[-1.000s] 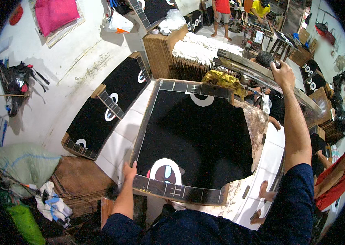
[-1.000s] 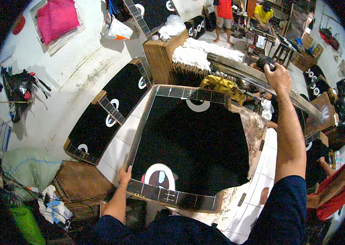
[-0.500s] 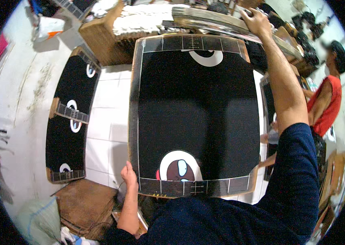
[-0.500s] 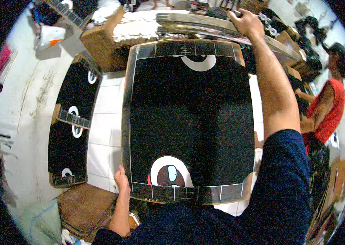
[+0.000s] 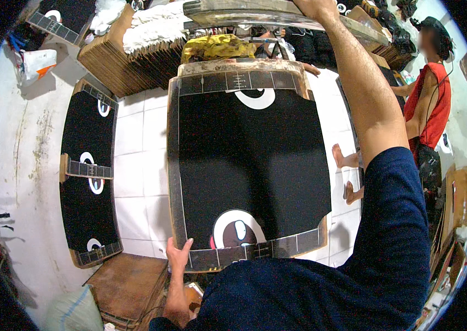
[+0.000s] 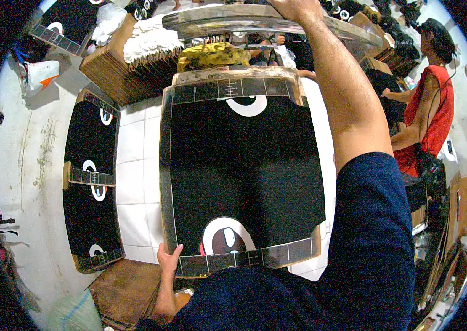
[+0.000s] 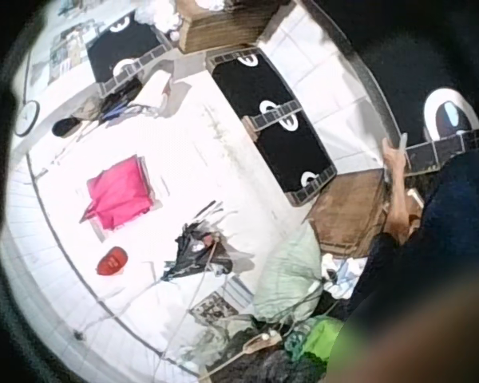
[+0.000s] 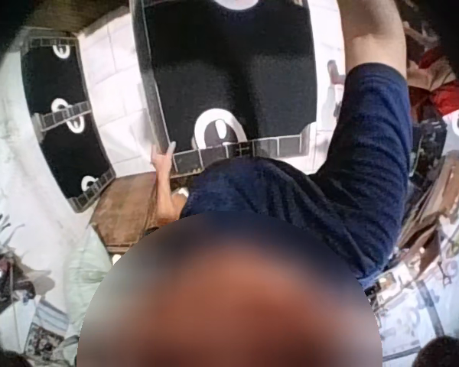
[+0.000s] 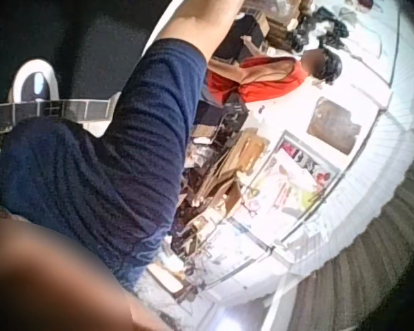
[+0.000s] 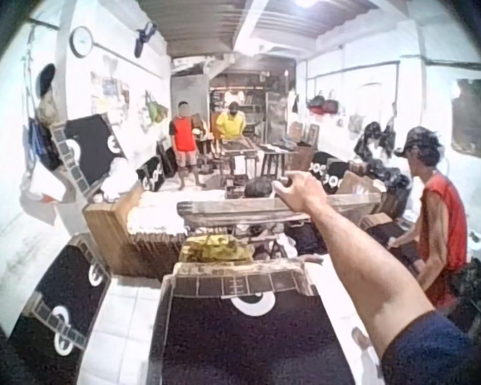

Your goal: The person performs screen printing on a black t-shirt using a squeegee and a screen frame. They repeatedly align the screen, pull ink across the mesh, and lift the frame to reveal the printed design. The process is repeated multiple times on the same garment.

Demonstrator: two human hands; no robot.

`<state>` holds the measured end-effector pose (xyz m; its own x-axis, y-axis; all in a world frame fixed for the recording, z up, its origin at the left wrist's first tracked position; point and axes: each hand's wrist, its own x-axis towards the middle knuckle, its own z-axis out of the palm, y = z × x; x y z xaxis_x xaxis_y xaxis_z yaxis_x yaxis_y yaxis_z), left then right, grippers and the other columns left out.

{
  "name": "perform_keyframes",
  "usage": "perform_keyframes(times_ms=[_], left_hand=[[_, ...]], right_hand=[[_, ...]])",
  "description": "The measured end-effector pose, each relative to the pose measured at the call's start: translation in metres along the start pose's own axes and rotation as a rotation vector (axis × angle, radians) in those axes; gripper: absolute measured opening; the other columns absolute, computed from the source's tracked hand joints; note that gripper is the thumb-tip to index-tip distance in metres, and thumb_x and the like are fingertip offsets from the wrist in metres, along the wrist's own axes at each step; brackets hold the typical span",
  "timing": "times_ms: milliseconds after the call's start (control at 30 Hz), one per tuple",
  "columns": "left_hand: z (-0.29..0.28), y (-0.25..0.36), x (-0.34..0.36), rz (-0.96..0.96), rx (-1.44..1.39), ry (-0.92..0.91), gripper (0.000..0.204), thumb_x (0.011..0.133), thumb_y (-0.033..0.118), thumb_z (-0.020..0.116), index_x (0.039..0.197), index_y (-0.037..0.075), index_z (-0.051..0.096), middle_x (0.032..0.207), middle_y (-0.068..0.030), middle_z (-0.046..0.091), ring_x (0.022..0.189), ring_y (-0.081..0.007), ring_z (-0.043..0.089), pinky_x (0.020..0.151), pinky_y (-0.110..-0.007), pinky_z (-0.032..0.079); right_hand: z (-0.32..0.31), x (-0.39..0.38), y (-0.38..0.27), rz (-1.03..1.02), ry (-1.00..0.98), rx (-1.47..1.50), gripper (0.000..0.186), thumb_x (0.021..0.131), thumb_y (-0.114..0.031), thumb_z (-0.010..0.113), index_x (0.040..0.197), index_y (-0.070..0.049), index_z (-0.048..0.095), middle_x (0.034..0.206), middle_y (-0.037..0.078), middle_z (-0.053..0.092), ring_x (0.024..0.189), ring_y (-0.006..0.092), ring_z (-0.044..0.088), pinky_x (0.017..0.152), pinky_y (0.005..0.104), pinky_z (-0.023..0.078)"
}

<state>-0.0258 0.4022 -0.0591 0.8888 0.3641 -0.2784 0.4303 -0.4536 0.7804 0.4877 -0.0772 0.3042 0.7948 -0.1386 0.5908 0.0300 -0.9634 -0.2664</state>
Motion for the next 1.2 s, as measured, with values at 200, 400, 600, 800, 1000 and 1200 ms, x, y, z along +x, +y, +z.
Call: perform_keyframes(times_ms=[200, 400, 600, 800, 1000, 1200], left_hand=[[-0.009, 0.022, 0.013, 0.002, 0.249, -0.051, 0.062, 0.074, 0.048, 0.09, 0.106, 0.001, 0.065, 0.098, -0.0222, 0.075, 0.094, -0.044, 0.071, 0.083, -0.051, 0.054], [-0.007, 0.037, 0.019, -0.009, 0.316, -0.038, 0.067, 0.072, 0.049, 0.09, 0.107, 0.0, 0.063, 0.099, -0.0251, 0.074, 0.096, -0.0464, 0.07, 0.083, -0.053, 0.053], [-0.01, 0.057, 0.024, -0.075, 0.464, -0.051, 0.067, 0.072, 0.049, 0.09, 0.106, -0.001, 0.061, 0.099, -0.0276, 0.073, 0.097, -0.049, 0.069, 0.085, -0.055, 0.053], [-0.014, 0.066, 0.027, -0.08, 0.466, -0.065, 0.067, 0.073, 0.05, 0.089, 0.106, -0.002, 0.061, 0.1, -0.0279, 0.072, 0.098, -0.0489, 0.069, 0.087, -0.055, 0.053], [-0.015, 0.056, 0.031, -0.045, 0.478, -0.099, 0.069, 0.074, 0.049, 0.089, 0.11, -0.002, 0.059, 0.103, -0.0299, 0.071, 0.102, -0.0505, 0.067, 0.088, -0.054, 0.052], [-0.005, 0.041, 0.034, -0.146, 0.496, -0.108, 0.085, 0.072, 0.05, 0.09, 0.126, -0.002, 0.049, 0.113, -0.0302, 0.069, 0.108, -0.0496, 0.066, 0.093, -0.053, 0.051]], right_hand=[[-0.007, 0.005, -0.003, -0.007, 0.009, -0.01, 0.054, 0.087, -0.058, 0.063, 0.111, -0.012, 0.076, 0.114, 0.022, 0.073, 0.111, 0.0391, 0.069, 0.095, 0.0476, 0.055], [-0.018, 0.015, -0.008, 0.013, -0.03, -0.008, 0.054, 0.085, -0.058, 0.065, 0.109, -0.011, 0.077, 0.113, 0.02, 0.074, 0.109, 0.0383, 0.07, 0.095, 0.0466, 0.055], [-0.018, 0.026, -0.003, -0.027, 0.002, 0.015, 0.055, 0.085, -0.058, 0.065, 0.111, -0.011, 0.078, 0.112, 0.021, 0.074, 0.108, 0.0384, 0.07, 0.095, 0.0455, 0.056], [-0.024, 0.034, -0.007, -0.001, -0.019, -0.012, 0.055, 0.085, -0.06, 0.064, 0.113, -0.015, 0.078, 0.113, 0.021, 0.074, 0.107, 0.0391, 0.071, 0.094, 0.0474, 0.056], [-0.028, 0.046, -0.002, -0.008, -0.042, -0.073, 0.061, 0.084, -0.061, 0.063, 0.115, -0.01, 0.077, 0.117, 0.022, 0.073, 0.113, 0.0388, 0.069, 0.098, 0.0466, 0.055], [-0.031, 0.056, -0.002, -0.005, -0.107, -0.035, 0.062, 0.084, -0.062, 0.063, 0.108, -0.006, 0.078, 0.108, 0.024, 0.074, 0.108, 0.0379, 0.07, 0.092, 0.0461, 0.054]])
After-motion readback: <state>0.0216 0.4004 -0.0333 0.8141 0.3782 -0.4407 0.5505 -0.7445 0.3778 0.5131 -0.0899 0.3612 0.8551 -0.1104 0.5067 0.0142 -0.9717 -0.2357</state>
